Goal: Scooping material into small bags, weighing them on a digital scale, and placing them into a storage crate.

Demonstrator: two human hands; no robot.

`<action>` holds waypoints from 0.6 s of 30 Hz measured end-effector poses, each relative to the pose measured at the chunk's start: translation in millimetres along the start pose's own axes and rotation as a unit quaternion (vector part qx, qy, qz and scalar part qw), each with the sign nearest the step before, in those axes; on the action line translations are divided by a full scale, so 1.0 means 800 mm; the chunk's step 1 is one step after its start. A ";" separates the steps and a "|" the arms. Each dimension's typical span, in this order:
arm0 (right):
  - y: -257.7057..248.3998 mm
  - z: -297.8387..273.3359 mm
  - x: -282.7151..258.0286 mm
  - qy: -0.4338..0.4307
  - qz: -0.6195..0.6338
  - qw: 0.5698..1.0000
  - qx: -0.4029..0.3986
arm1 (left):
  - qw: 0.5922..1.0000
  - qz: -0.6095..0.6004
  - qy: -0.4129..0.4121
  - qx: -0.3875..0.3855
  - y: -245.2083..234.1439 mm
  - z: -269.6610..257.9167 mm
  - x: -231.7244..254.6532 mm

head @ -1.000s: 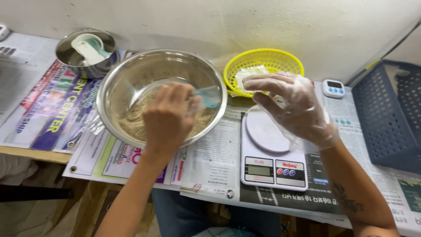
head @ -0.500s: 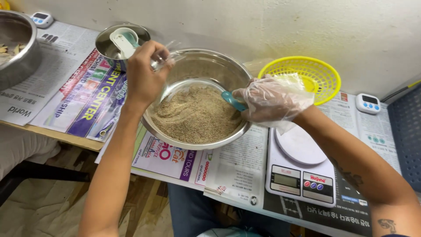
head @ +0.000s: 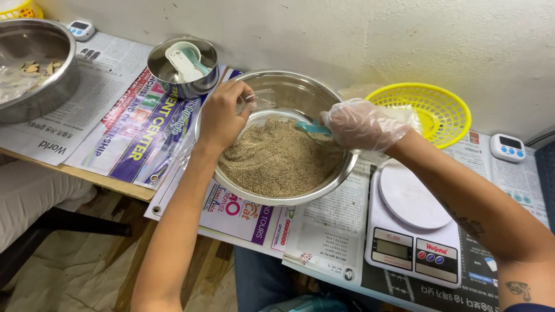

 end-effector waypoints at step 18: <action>0.026 0.051 0.025 -0.162 0.061 0.944 0.283 | 0.999 -0.016 -0.025 -0.040 0.003 -0.011 0.007</action>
Point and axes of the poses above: each hand's wrist, its own z-axis towards the middle knuckle, its own y-axis out of the palm, x = y × z, the point moved 4 cm from there along z, towards the middle knuckle, and after that the axes turned 1 degree about z, right-handed, at the moved point
